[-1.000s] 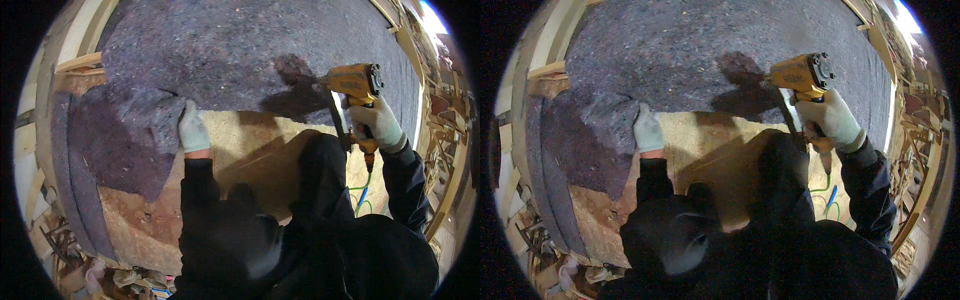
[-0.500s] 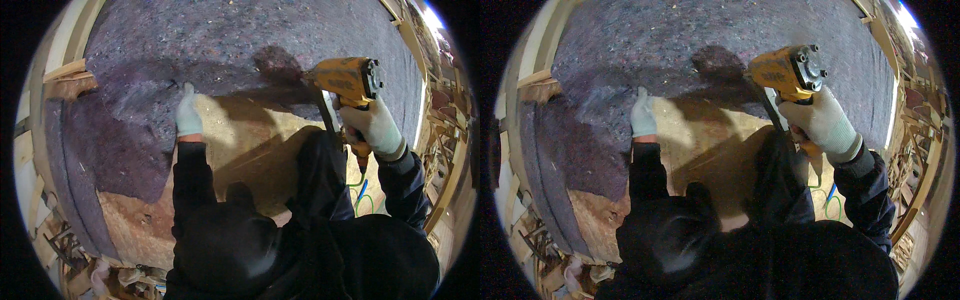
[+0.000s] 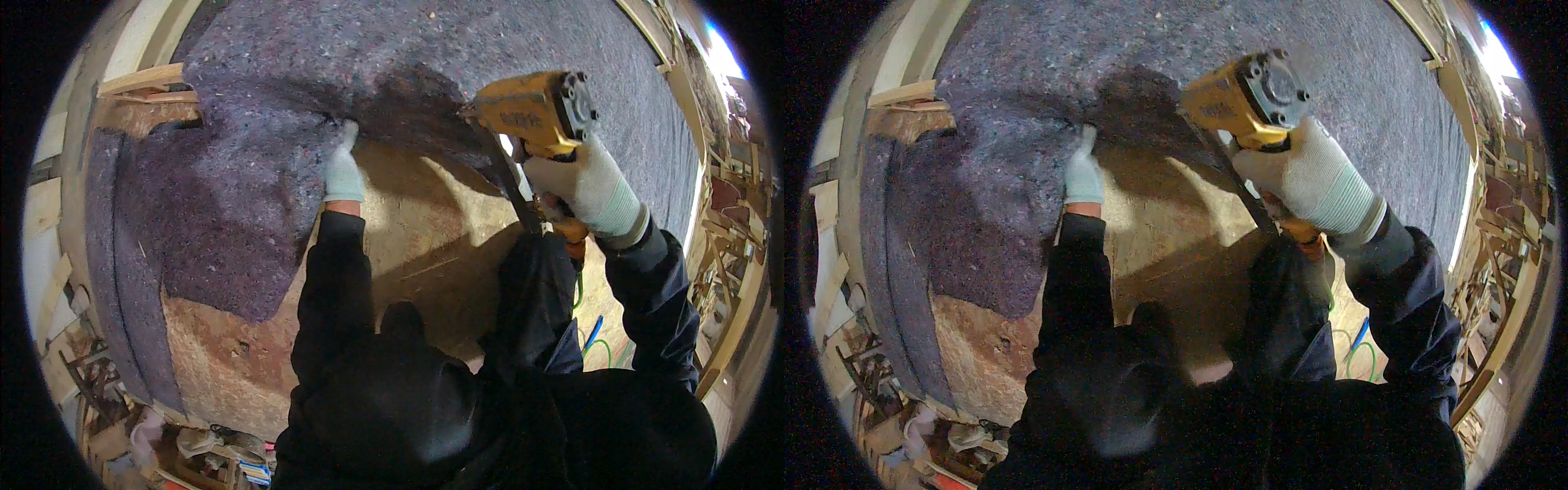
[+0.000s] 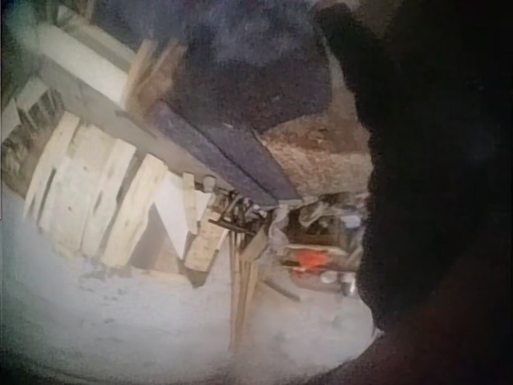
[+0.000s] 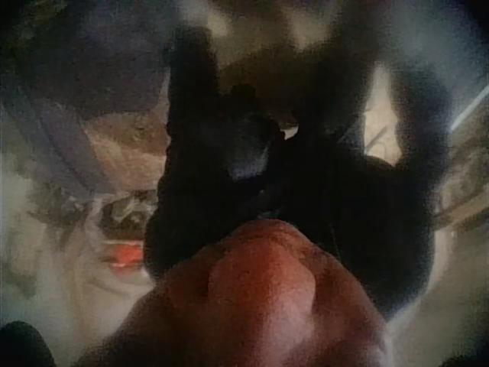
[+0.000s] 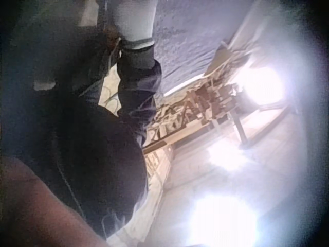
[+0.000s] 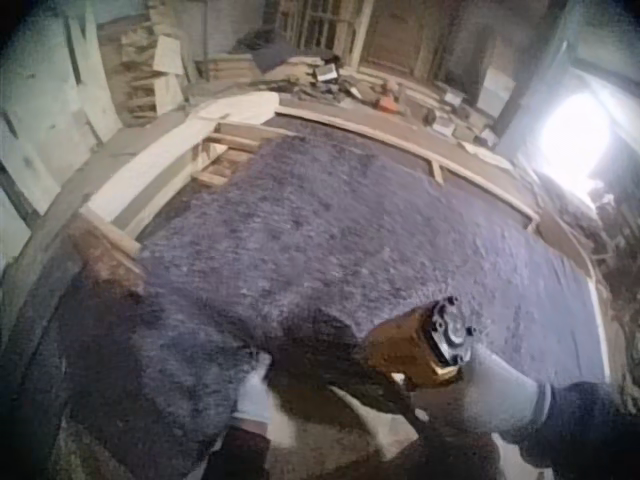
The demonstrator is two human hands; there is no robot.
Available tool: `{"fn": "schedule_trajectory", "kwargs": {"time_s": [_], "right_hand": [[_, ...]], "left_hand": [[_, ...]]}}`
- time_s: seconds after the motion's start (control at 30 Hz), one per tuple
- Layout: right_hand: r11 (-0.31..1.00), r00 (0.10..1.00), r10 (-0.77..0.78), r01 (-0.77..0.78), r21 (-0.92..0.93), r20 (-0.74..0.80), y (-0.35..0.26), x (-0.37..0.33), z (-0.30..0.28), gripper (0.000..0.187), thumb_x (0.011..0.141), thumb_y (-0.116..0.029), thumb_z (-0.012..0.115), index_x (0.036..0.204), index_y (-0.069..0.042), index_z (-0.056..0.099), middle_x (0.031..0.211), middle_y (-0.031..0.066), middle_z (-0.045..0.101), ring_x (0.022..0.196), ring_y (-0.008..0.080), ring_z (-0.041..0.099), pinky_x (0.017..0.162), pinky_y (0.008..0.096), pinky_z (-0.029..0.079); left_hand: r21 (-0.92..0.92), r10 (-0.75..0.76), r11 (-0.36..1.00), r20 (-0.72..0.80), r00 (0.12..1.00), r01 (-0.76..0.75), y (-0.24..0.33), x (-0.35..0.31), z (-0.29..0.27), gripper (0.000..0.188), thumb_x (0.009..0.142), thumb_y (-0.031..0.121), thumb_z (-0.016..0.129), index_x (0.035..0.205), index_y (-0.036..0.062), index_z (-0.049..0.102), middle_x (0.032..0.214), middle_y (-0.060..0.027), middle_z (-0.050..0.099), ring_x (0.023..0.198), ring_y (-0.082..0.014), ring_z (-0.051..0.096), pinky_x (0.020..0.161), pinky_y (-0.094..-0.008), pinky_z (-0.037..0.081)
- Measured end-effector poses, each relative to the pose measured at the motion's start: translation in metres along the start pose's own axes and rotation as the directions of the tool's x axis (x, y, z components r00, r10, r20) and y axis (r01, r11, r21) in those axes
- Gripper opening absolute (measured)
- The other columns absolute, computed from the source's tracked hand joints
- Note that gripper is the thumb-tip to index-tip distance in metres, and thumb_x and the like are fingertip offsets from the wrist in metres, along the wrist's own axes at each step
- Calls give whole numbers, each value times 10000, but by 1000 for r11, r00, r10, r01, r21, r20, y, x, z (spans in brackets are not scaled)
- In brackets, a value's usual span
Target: The person kneels on the floor and uses a pneumatic nail gun to fasten a dark insulation mat onto a curved wooden frame. They repeatedly position the mat, drive nails along the edges, and trim excess material with a utility knife.
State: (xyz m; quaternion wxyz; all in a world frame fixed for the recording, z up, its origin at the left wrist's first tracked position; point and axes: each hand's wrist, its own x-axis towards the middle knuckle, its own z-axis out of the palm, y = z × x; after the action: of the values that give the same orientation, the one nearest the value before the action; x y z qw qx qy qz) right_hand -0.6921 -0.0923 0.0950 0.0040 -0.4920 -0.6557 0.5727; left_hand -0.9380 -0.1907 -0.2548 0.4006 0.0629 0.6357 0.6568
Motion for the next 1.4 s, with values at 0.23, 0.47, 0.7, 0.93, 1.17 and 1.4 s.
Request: {"fn": "schedule_trajectory", "kwargs": {"time_s": [0.23,0.47,0.7,0.93,1.17,1.4], "right_hand": [[973,991,42,-70,-219,-130,-16,2,10,260,839,-115,665,1075,-7,644,921,93,694,851,172,642,774,352,516],[978,992,70,-89,-189,-107,-14,2,9,338,839,-121,671,1156,-7,635,959,99,705,876,179,655,808,360,532],[996,996,61,-65,-54,-66,-13,-1,11,305,848,-83,664,1143,-12,640,964,67,702,915,151,646,823,342,530],[997,997,29,-35,-75,-77,-7,2,10,286,856,-86,665,1132,-15,650,952,60,701,931,144,640,825,327,528],[998,997,59,-60,-26,-40,-13,4,-3,313,853,-98,687,1149,-9,640,782,21,651,676,97,607,594,299,499],[998,1000,-2,3,-65,9,-35,13,-4,205,859,-126,708,1018,-5,662,712,19,619,598,66,572,520,273,452]], "left_hand": [[-186,-7,982,61,998,19,18,-60,0,505,972,331,668,1364,27,575,1338,-64,583,1180,-224,535,1049,-362,420],[211,170,941,389,906,-267,151,-141,-74,145,1032,157,556,1056,40,638,997,-47,657,902,-132,603,828,-303,503],[531,445,689,230,866,-494,253,39,-106,621,950,253,691,1430,-63,454,1413,-205,553,1302,-270,522,1113,-353,369],[501,286,747,350,892,-436,250,56,-121,469,927,298,712,1228,-57,659,1148,-128,726,1025,-217,659,946,-339,478],[623,363,653,243,900,-432,230,82,-119,465,905,307,741,1166,-71,671,1101,-111,728,1004,-154,632,915,-324,474],[762,353,521,217,910,-384,218,102,-110,377,918,263,746,1097,-60,676,1044,-66,717,933,-151,607,887,-322,468]]}}
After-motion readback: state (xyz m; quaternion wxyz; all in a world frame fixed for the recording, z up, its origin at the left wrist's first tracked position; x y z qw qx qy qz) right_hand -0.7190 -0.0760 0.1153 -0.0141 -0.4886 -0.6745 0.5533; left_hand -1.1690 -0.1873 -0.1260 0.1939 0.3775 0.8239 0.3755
